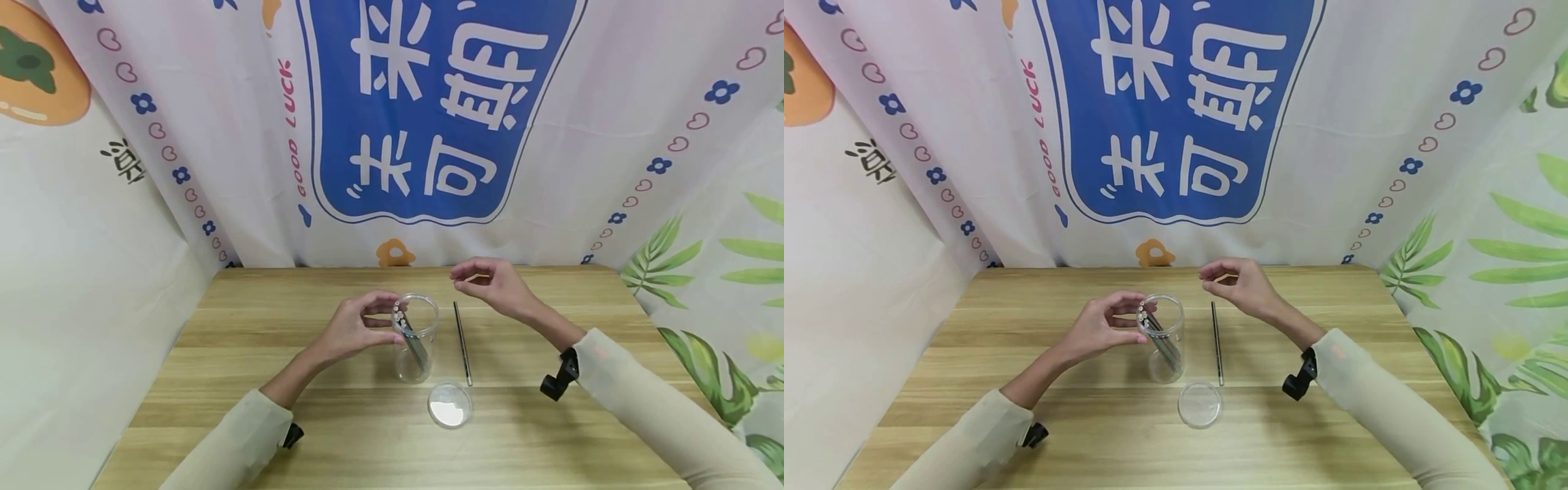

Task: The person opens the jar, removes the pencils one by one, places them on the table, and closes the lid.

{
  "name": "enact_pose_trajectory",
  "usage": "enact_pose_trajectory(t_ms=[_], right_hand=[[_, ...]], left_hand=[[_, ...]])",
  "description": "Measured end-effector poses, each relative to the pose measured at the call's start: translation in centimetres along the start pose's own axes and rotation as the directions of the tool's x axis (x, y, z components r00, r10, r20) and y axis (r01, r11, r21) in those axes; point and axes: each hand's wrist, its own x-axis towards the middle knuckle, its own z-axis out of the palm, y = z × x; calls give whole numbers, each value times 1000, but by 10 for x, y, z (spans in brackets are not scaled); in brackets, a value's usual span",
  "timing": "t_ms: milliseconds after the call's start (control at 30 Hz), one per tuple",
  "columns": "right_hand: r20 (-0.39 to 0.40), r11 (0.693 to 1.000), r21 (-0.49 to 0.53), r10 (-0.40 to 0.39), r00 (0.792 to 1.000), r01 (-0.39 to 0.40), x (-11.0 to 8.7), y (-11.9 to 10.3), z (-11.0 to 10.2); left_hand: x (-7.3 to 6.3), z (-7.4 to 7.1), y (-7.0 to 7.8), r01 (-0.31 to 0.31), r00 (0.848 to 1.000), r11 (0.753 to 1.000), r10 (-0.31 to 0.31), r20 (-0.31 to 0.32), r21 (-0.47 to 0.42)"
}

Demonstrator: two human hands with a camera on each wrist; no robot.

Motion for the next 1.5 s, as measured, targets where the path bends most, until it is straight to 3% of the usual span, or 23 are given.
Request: enact_pose_trajectory(t_ms=[200, 467, 567, 800, 1000, 1267, 1500], right_hand=[[53, 991, -36, -128, 990, 130, -2, -19, 2], [138, 944, -119, -292, 947, 308, -2, -46, 7], [162, 923, -128, -342, 926, 363, -1, -54, 10], [263, 856, -155, -445, 856, 493, 4, -64, 18], [329, 825, -186, -460, 825, 534, 8, -68, 25], [418, 819, -168, -445, 792, 549, 17, -72, 34], [473, 822, -185, -406, 782, 539, 22, -75, 41]], left_hand=[[0, -1, 1, -3, 1000, 1000, 3, -2, -4], [0, 0, -1, -2, 1000, 1000, 2, 4, -17], [0, 0, -1, -3, 1000, 1000, 3, 3, -18], [1, -1, -2, -5, 1000, 1000, 5, 2, -10], [1, -1, -1, -12, 1000, 1000, 12, 5, -7], [2, 0, 0, -7, 1000, 1000, 7, -10, 0], [2, -1, -1, 17, 1000, 1000, -17, -6, 15]])
